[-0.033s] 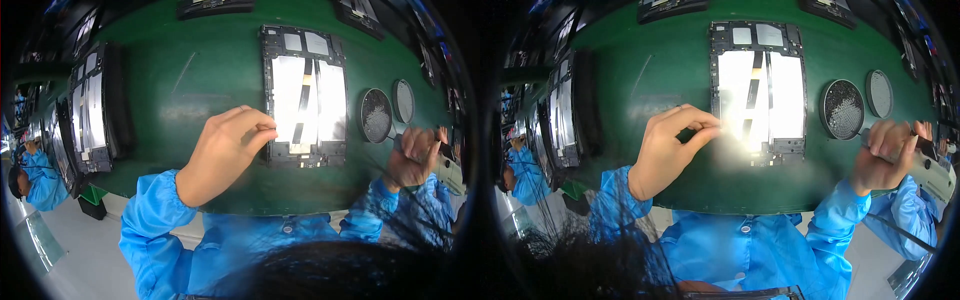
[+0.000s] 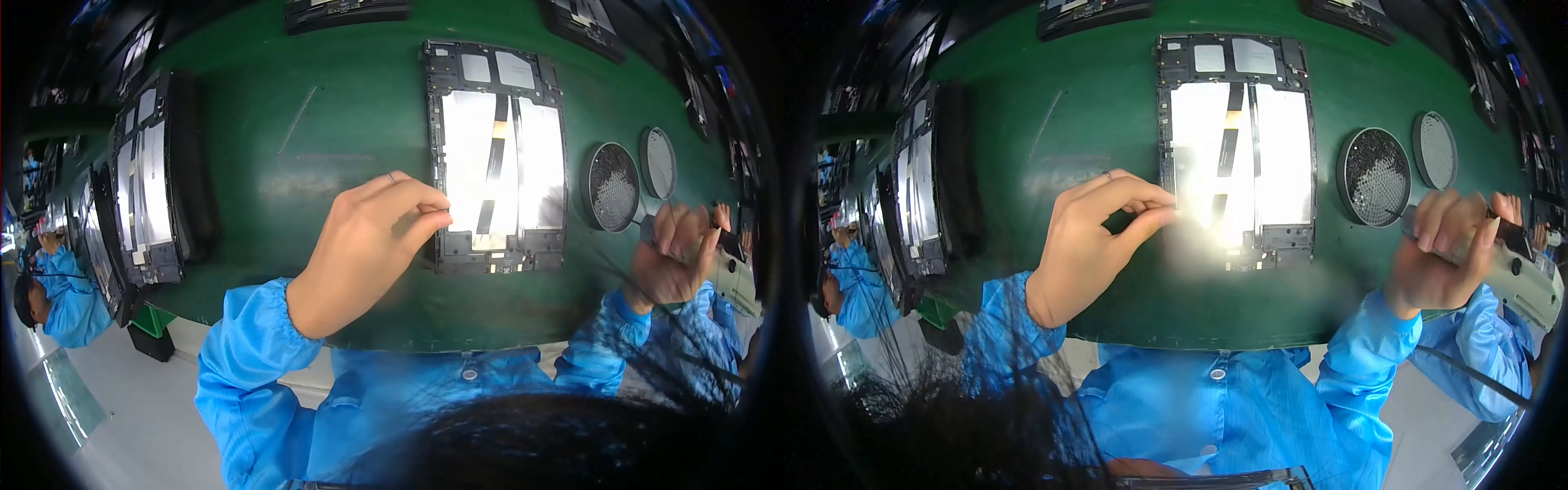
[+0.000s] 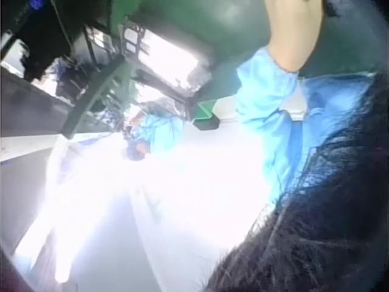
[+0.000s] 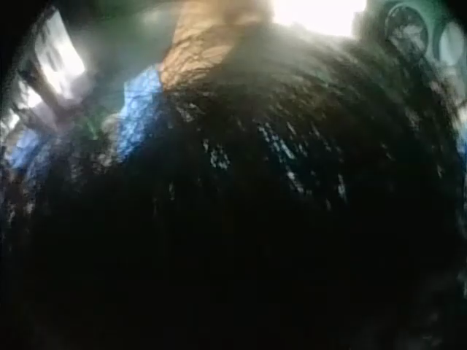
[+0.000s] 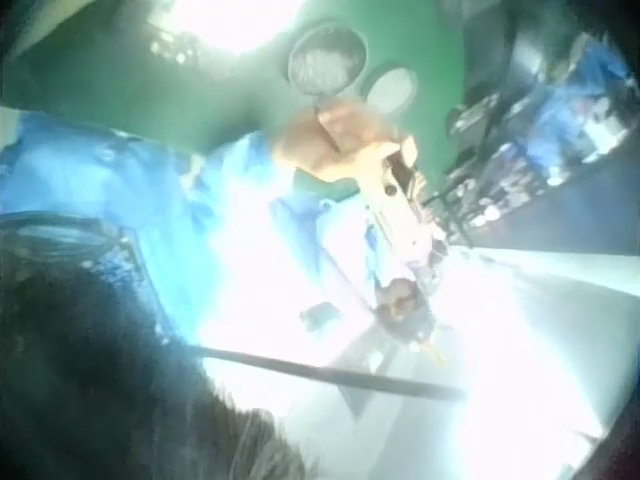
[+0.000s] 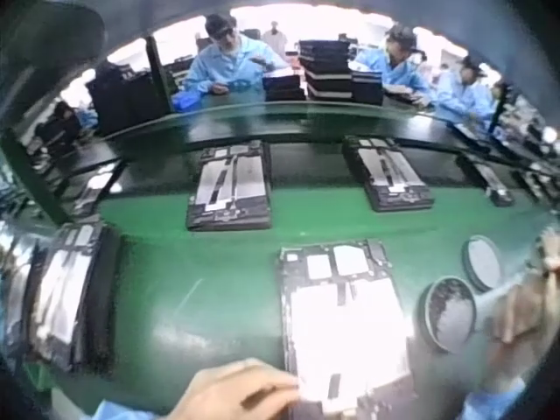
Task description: The person assembles tablet-sized electronic devices by connecting internal ribbon cables and securing components with adhesive strips and screws. The person uses an electric screwdriver and tweezers to complete the assembly.
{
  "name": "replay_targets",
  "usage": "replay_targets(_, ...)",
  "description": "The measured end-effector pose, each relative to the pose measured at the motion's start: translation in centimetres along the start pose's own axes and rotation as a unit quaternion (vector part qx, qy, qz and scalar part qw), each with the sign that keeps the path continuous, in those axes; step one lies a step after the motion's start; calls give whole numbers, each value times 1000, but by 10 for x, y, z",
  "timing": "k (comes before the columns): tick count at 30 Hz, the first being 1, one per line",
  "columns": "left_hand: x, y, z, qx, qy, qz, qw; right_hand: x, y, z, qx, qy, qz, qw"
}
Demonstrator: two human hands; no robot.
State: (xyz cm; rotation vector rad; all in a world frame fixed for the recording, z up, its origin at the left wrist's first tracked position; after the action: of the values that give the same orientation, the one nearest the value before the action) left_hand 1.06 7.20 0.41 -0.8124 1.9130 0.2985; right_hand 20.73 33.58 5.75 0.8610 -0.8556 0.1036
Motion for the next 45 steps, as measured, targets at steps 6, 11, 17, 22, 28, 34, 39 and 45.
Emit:
replay_targets(6, 3, 4, 4, 12, -39, -7, 999, -10, -8, 70, 47, 48, 21, 998)
replay_targets(11, 7, 14, 1, 65, -58, -39, 995, -34, -34, 126, 134, 93, 108, 981)
replay_targets(17, 27, 15, 7, 148, -145, -160, 965, -43, -48, 143, 146, -92, 140, 975)
replay_targets(22, 40, 15, 12, 189, -230, -212, 931, -57, -56, 160, 144, -79, 146, 976)
replay_targets(28, 45, 14, 9, 142, -261, -180, 938, -69, -64, 160, 140, -50, 163, 975)
replay_targets(34, 44, 16, 10, 141, -258, -167, 941, -73, -65, 159, 126, -17, 164, 978)
replay_targets(39, 45, 17, 10, 138, -254, -156, 945, -75, -66, 158, 112, 11, 164, 980)
replay_targets(45, 45, 15, 9, 134, -249, -158, 946, -79, -67, 167, 99, 42, 152, 983)
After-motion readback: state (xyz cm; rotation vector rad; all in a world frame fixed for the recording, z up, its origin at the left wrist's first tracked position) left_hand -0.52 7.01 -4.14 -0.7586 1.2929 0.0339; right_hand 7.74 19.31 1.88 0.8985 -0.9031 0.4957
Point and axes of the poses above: each hand's wrist, its own y-axis towards the middle knuckle, its own z-axis out of the palm, x = y × z, the point moved 6 cm from there along y, towards the middle knuckle, and after that the axes turned 12 degrees about -z, right-handed, at the moved point
